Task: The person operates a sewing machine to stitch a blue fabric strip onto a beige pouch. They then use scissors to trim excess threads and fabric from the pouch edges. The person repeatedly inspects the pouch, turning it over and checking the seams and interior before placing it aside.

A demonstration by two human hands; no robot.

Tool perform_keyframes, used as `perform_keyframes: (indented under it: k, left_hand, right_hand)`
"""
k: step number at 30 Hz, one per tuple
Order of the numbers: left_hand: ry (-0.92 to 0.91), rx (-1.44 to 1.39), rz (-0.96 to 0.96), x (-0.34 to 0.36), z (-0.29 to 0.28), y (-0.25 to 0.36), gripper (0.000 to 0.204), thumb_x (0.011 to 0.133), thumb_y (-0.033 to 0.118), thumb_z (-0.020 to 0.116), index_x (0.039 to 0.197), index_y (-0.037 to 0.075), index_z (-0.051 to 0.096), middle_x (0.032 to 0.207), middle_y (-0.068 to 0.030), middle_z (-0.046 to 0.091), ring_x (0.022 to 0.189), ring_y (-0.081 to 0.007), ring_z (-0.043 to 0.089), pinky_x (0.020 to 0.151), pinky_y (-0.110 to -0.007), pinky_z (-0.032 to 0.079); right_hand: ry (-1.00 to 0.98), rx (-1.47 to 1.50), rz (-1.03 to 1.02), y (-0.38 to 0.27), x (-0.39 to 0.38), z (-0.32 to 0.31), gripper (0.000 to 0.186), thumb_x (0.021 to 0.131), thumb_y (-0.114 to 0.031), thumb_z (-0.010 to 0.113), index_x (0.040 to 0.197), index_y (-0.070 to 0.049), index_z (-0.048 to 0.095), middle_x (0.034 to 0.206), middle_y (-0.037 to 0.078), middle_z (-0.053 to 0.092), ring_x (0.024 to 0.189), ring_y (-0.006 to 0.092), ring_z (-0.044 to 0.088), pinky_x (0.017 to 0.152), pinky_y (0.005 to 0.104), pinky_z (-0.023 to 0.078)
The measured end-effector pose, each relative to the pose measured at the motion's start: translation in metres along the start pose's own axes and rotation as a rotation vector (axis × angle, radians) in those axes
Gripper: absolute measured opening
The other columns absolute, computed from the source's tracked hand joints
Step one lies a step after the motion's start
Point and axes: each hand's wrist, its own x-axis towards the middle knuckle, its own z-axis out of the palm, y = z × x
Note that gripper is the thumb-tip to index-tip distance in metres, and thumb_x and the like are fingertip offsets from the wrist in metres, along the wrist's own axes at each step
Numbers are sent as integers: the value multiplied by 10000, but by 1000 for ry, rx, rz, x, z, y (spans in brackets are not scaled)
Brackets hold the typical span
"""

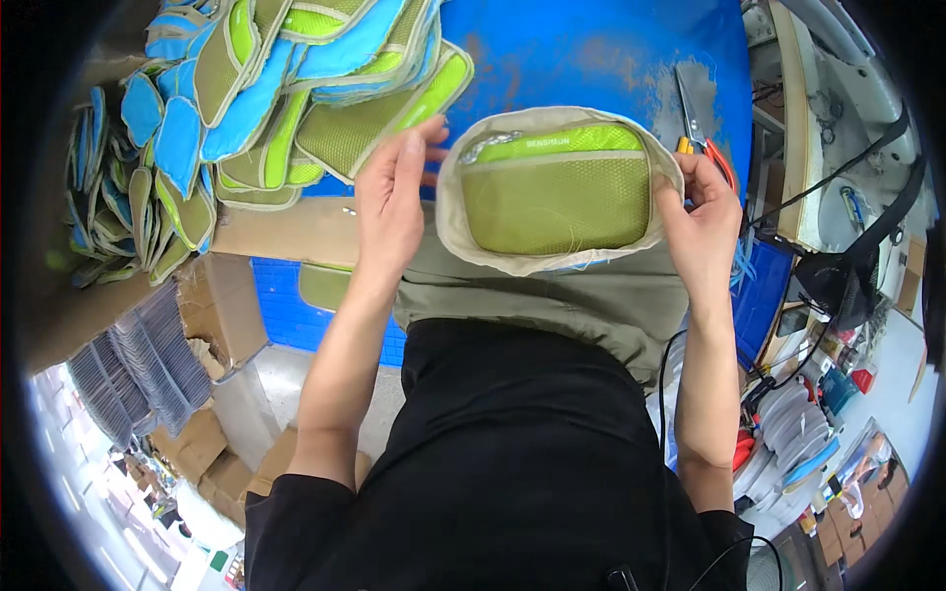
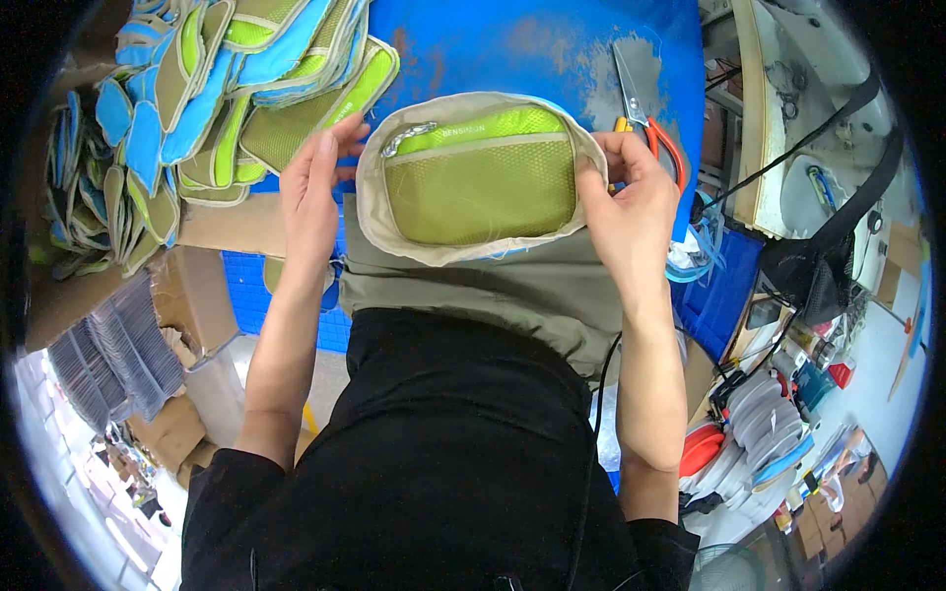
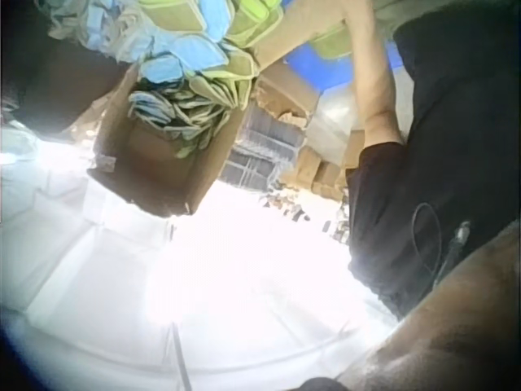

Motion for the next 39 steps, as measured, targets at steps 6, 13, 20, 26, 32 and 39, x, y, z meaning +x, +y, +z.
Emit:
perform_keyframes:
  k: [6,13,20,26,32,39]
  left_hand:
    - [-176,770,664,25,43,46,471,801,66,751,1267,79,681,1237,-147,675,1077,-295,674,891,-358,542]
    - [-349,674,697,15,74,63,510,729,-48,691,1216,100,726,1082,-139,698,923,-278,702,767,-332,560]
    - [-640,-245,-424,-67,52,53,260,1002,67,611,1235,-14,693,1093,-78,728,955,-139,684,855,-295,544]
    - [-618,-912,-911,-85,50,62,530,1009,309,652,1375,-63,561,1316,-150,661,1211,-228,649,1054,-358,503]
    - [-607,-873,-741,-60,45,60,296,1034,226,612,1198,-20,630,1168,-87,704,1058,-144,676,938,-302,528]
    - [-794,-7,-188,-9,68,90,357,1081,284,557,891,11,685,787,68,613,738,-6,484,621,-211,410]
  right_hand:
    - [-6,33,-103,-6,-11,5,161,879,-1,672,1025,-22,734,944,87,732,888,152,676,780,280,514]
    - [94,144,-137,-31,-34,3,192,822,35,762,1006,1,720,1073,99,696,1000,180,664,885,290,510]
    - [-545,591,132,-10,-53,-31,257,893,-216,809,767,-30,686,693,-56,586,662,9,482,571,221,387]
    - [-529,810,320,-18,-64,-18,428,1028,-339,652,716,-46,655,663,-95,544,633,4,421,545,224,330]
    - [-430,686,153,-21,-57,-16,462,1051,-342,611,704,-38,601,657,-106,461,633,14,371,539,251,318]
    - [-403,194,-83,-64,-37,-33,480,1022,-370,605,749,22,561,581,63,406,571,141,395,534,360,348]
